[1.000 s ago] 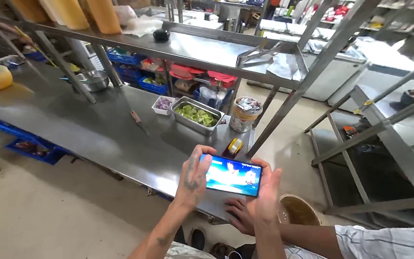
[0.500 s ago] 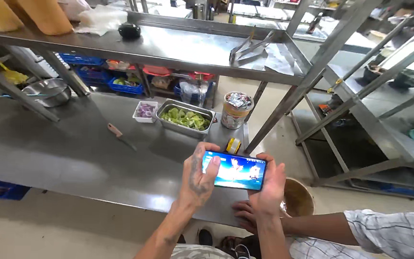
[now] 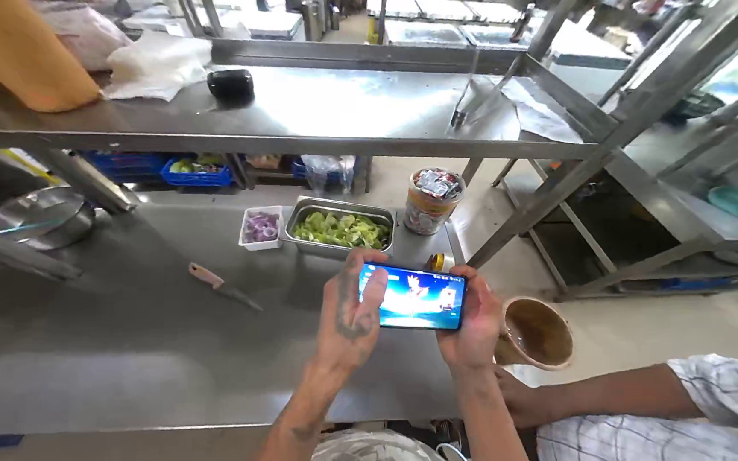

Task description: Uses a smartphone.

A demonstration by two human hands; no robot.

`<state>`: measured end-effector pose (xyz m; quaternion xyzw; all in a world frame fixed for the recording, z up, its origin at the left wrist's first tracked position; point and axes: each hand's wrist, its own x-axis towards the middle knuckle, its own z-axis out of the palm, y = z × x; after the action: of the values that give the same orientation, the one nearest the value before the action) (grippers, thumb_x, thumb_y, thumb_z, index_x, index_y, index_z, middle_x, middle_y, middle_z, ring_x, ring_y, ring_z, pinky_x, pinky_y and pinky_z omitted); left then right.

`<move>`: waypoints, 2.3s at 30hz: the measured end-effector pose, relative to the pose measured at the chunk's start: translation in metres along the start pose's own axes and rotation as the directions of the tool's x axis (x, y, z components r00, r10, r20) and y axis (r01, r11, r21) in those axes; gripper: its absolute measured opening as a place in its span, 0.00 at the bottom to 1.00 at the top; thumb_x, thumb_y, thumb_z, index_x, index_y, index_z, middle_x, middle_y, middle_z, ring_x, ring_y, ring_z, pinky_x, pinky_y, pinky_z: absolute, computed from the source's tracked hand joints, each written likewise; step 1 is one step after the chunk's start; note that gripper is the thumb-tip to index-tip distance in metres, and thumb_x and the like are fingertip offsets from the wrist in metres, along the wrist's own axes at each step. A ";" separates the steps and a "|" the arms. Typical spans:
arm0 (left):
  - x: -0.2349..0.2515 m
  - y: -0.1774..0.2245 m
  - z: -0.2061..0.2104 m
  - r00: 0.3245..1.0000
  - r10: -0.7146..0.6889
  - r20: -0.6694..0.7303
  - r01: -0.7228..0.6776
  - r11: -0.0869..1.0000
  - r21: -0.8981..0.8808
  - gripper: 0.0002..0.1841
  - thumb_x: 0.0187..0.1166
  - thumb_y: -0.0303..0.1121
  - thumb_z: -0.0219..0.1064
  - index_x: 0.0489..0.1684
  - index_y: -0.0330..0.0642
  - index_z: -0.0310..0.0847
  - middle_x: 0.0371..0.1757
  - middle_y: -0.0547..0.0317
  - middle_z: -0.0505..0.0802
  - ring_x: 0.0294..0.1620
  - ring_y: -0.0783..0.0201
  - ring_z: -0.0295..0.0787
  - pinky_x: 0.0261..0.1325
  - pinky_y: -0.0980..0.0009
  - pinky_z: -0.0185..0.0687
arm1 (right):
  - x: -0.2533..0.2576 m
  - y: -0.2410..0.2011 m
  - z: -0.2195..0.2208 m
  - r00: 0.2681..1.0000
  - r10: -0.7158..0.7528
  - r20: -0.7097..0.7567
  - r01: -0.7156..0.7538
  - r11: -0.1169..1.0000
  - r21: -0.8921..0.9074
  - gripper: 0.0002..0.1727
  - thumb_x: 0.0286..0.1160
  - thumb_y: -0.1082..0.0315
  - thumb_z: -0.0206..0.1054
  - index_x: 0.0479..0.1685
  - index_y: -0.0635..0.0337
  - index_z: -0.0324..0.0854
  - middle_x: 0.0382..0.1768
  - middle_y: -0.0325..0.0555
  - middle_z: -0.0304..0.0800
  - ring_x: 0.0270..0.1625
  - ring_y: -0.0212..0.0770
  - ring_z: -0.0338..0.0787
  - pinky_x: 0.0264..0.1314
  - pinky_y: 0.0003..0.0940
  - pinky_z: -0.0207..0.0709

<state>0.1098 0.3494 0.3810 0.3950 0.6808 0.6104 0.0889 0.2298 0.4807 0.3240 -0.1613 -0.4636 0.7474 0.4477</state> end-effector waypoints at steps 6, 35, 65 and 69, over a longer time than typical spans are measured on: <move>0.007 -0.078 -0.024 0.961 -0.204 0.186 0.266 0.867 -0.421 0.27 0.89 0.62 0.39 0.70 0.64 0.78 0.53 0.65 0.92 0.43 0.69 0.92 0.42 0.68 0.91 | -0.014 -0.020 0.025 0.999 0.022 0.035 -0.002 0.874 -0.485 0.35 0.85 0.30 0.37 0.77 0.38 0.73 0.67 0.35 0.83 0.60 0.36 0.87 0.52 0.39 0.86; 0.029 -0.040 0.035 0.824 -0.248 0.509 0.554 0.543 -0.632 0.36 0.79 0.75 0.38 0.72 0.64 0.73 0.65 0.51 0.89 0.55 0.47 0.94 0.40 0.50 0.93 | 0.020 -0.096 -0.044 0.940 0.164 0.298 -0.080 0.958 -0.276 0.49 0.74 0.19 0.38 0.89 0.41 0.58 0.79 0.44 0.77 0.60 0.49 0.92 0.29 0.43 0.92; 0.026 -0.021 0.044 0.839 -0.096 0.536 0.507 0.497 -0.704 0.43 0.63 0.79 0.59 0.76 0.65 0.73 0.77 0.54 0.82 0.71 0.43 0.84 0.61 0.38 0.86 | 0.056 -0.062 -0.090 0.924 0.179 0.338 -0.169 0.984 -0.060 0.56 0.60 0.11 0.35 0.87 0.33 0.61 0.74 0.46 0.83 0.51 0.45 0.95 0.22 0.34 0.87; 0.030 -0.048 0.045 0.835 -0.156 0.528 0.537 0.443 -0.718 0.46 0.62 0.85 0.47 0.76 0.68 0.73 0.73 0.53 0.86 0.69 0.43 0.86 0.56 0.37 0.87 | 0.049 -0.078 -0.080 0.922 0.146 0.359 -0.090 0.981 -0.170 0.59 0.60 0.12 0.43 0.91 0.39 0.54 0.76 0.49 0.80 0.54 0.49 0.95 0.30 0.42 0.92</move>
<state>0.0963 0.4063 0.3375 0.2605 0.3324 0.7379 0.5264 0.2959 0.5782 0.3568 -0.0786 -0.5839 0.7530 0.2930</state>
